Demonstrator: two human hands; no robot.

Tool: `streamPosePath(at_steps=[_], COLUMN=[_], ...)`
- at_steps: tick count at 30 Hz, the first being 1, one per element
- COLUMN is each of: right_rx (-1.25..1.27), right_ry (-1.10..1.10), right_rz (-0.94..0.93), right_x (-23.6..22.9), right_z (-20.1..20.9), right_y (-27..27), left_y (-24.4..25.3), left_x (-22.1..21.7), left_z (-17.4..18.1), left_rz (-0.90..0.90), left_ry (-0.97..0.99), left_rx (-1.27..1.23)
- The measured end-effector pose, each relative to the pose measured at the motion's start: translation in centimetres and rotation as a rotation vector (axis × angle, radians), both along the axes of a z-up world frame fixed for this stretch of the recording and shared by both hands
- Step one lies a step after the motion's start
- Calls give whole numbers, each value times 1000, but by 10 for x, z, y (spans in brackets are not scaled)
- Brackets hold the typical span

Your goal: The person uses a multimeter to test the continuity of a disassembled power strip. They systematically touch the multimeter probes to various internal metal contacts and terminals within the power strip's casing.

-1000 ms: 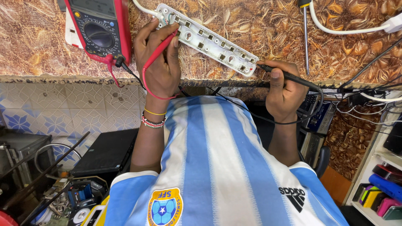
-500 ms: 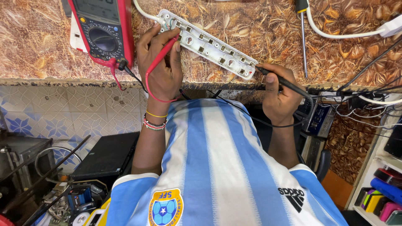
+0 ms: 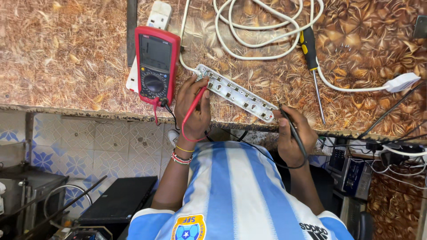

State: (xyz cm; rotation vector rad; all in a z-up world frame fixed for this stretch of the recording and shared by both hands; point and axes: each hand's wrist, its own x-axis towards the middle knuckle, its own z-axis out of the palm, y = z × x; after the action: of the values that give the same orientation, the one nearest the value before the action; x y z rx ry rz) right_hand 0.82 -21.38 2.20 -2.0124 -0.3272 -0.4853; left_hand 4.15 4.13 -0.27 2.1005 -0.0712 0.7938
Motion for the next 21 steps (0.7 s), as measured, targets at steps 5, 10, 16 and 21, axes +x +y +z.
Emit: streamPosePath(at_steps=[5,10,16,21], right_rx=[-189,-321,-380,-365], right_ry=[-2,129,81,184], right_rz=[-22,91,108,17], right_x=[8,11,12,24], right_z=[-16,-10,-39,-14], right_y=[-1,6,-4,-14], left_y=[0,2,2,3], left_x=[-2,0,0,-6], left_z=[7,-5,15,16], left_rz=[-27,-1,-50,-70], left_ry=[9,23,38,31], left_rx=[-42,-20,-73,-111])
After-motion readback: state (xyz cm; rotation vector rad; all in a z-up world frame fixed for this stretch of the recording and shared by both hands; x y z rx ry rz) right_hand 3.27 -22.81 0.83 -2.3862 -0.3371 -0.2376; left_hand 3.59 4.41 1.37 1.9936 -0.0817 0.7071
